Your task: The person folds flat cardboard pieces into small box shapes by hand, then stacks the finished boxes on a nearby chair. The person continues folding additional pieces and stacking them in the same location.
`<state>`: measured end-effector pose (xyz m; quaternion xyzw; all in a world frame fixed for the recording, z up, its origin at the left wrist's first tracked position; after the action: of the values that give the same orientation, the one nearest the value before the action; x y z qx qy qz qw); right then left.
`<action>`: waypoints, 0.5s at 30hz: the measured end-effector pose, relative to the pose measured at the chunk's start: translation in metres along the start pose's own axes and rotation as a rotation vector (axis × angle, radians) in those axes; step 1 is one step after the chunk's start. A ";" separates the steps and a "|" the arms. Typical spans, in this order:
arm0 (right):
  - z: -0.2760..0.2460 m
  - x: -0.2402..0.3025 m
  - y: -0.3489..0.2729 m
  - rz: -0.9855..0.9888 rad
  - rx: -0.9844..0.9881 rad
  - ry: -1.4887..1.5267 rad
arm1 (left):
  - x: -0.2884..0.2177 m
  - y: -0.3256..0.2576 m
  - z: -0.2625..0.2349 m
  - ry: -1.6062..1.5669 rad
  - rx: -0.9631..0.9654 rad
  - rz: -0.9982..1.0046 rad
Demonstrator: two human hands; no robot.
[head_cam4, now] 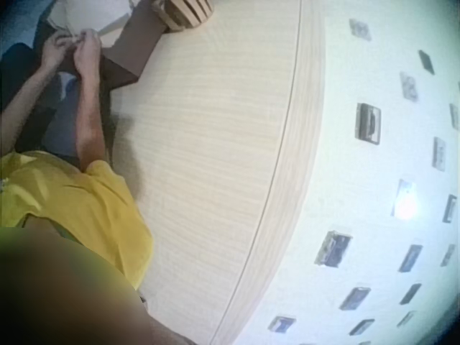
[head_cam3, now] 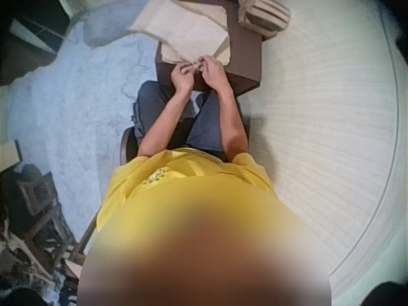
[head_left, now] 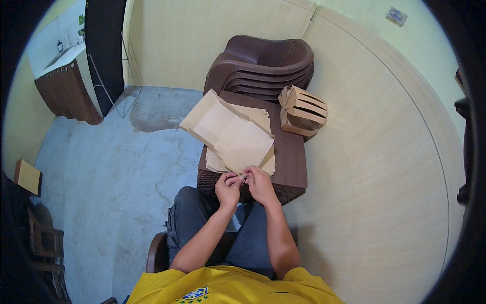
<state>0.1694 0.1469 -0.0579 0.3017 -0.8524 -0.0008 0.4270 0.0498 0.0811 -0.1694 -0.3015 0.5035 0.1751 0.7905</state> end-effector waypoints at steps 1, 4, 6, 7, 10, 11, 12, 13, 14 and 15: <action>0.000 -0.001 0.002 0.025 0.001 0.033 | -0.003 -0.001 0.000 0.029 -0.002 0.041; 0.001 -0.005 0.008 0.133 0.065 0.091 | -0.005 -0.004 0.000 0.062 0.015 0.084; 0.000 -0.003 0.011 0.166 0.134 0.052 | -0.006 -0.006 0.000 0.045 0.050 0.087; -0.001 -0.002 0.013 0.169 0.158 0.050 | -0.010 -0.007 -0.002 0.109 0.041 0.128; 0.002 -0.008 0.016 0.245 0.225 0.041 | -0.021 -0.010 -0.007 0.230 0.026 0.213; 0.004 -0.011 0.018 0.257 0.237 0.028 | -0.025 -0.012 -0.008 0.240 0.030 0.241; 0.006 -0.015 0.019 0.283 0.247 0.041 | -0.027 -0.014 -0.008 0.255 0.034 0.243; 0.007 -0.013 0.024 0.223 0.241 -0.023 | -0.036 -0.018 -0.008 0.302 0.020 0.315; 0.011 -0.011 0.029 0.177 0.234 -0.060 | -0.044 -0.021 -0.009 0.352 0.007 0.362; 0.016 -0.014 0.031 0.181 0.241 -0.110 | -0.048 -0.023 -0.010 0.410 -0.006 0.370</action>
<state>0.1481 0.1759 -0.0701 0.2723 -0.8922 0.1233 0.3385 0.0358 0.0585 -0.1219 -0.2359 0.6991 0.2531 0.6257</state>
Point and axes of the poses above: each hand's wrist, its own y-axis towards the middle knuckle, its own z-axis out of the palm, x = y × z, the point moved 10 cm from there along y, towards the middle knuckle, and after that the axes turned 2 degrees about -z, right-handed, at the moved point
